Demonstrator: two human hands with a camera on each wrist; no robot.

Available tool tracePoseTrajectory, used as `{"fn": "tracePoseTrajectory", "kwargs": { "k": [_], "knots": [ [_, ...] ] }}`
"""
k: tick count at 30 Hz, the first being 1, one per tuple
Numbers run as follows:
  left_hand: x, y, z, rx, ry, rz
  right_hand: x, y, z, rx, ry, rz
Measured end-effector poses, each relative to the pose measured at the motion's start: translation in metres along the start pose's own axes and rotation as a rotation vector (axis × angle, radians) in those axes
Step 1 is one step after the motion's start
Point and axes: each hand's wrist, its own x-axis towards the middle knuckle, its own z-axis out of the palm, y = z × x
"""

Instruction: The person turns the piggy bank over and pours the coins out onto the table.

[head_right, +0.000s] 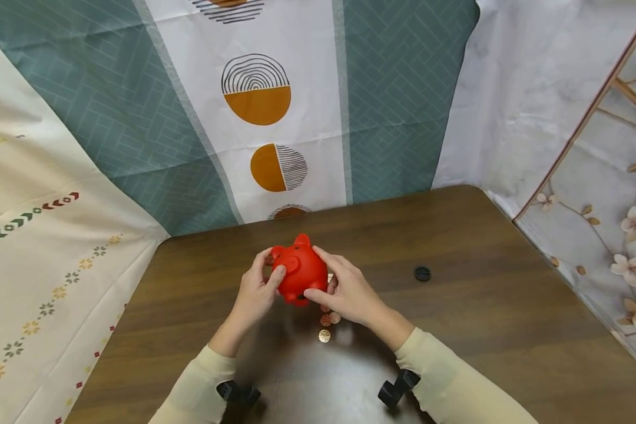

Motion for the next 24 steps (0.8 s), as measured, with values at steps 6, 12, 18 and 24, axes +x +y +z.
{"fn": "tracePoseTrajectory", "kwargs": {
  "k": [6,12,18,24],
  "knots": [
    [-0.008,-0.013,-0.031,0.025,-0.015,-0.025,0.015,-0.009,0.027,0.047,-0.035,-0.024],
    [-0.018,-0.029,-0.063,0.043,-0.026,-0.031,0.03,-0.019,0.057,0.067,-0.08,-0.014],
    [-0.03,-0.04,-0.091,0.088,-0.046,-0.044,0.044,-0.029,0.082,0.066,-0.108,0.005],
    [-0.036,-0.051,-0.107,0.112,-0.055,-0.013,0.056,-0.031,0.101,0.072,-0.141,-0.009]
  ]
}}
